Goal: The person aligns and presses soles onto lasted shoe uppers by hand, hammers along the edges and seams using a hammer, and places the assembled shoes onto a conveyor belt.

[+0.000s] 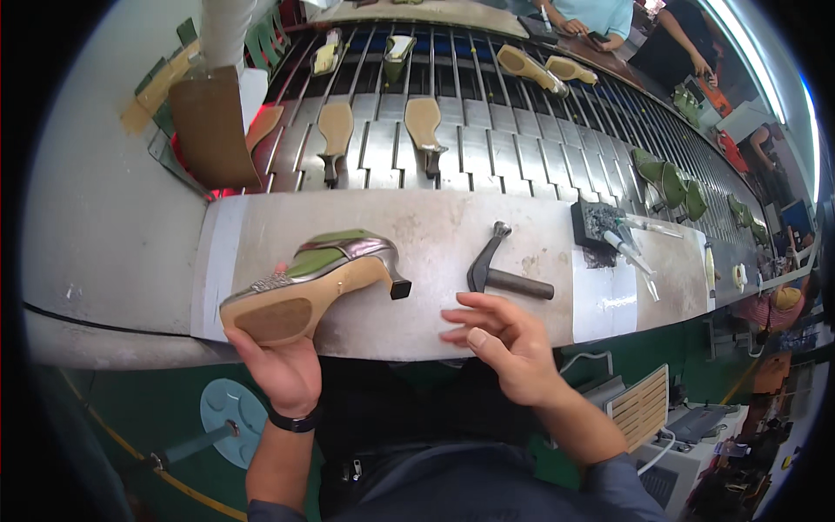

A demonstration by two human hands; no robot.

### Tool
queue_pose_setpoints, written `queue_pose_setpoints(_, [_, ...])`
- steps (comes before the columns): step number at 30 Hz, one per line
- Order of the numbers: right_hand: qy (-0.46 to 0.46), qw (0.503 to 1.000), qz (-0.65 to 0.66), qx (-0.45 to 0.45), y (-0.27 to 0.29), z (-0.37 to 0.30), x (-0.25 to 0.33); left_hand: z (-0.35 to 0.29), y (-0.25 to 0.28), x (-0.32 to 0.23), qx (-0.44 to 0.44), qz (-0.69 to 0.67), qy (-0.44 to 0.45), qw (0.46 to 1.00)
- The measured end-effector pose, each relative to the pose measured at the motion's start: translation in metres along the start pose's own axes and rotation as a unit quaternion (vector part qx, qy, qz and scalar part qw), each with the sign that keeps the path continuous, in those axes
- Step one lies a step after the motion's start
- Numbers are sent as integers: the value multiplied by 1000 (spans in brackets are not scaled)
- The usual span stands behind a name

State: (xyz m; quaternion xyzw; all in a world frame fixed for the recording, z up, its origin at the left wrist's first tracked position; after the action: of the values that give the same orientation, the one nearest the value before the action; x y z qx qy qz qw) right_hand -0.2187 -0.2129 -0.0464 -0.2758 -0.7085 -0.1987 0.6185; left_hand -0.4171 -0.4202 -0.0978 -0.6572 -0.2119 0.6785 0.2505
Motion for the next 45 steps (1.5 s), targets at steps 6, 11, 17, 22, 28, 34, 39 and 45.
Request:
queue_pose_setpoints(6, [-217,875,404,156,-41,4,-29,3,-6,3,280,-88,236,926])
queue_pose_setpoints(11, [-60,944,321,-46,-20,53,1,22,4,32,199,270,17,942])
queue_pose_setpoints(17, [240,898,-111,-352,70,213,50,-13,-48,25,363,462,-353,728])
queue_pose_setpoints(22, [130,863,-330,-359,91,246,26,-8,-42,22,336,461,-362,737])
queue_pose_setpoints(28, [483,731,-394,-277,20,231,40,-3,-56,14,363,485,-347,715])
queue_pose_setpoints(34, [239,839,-486,-54,0,271,8,66,-100,21,354,481,-56,800])
queue_pose_setpoints(39, [197,885,-388,-165,26,277,7,198,-195,120,332,489,-107,799])
queue_pose_setpoints(45, [194,914,-278,-224,32,301,-36,384,-289,308,259,630,-230,695])
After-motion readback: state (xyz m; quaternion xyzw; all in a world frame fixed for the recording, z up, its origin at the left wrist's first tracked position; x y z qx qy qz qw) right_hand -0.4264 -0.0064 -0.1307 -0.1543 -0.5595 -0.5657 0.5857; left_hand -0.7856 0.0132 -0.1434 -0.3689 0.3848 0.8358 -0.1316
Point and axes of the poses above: each hand's wrist, its own z-axis towards the middle knuckle, its own y-axis out of the back of the hand, x = y × z, the point moved 2 cm from there along z, towards the middle knuckle, and after that the axes turned 12 degrees about -x, right-handed, at the moved point
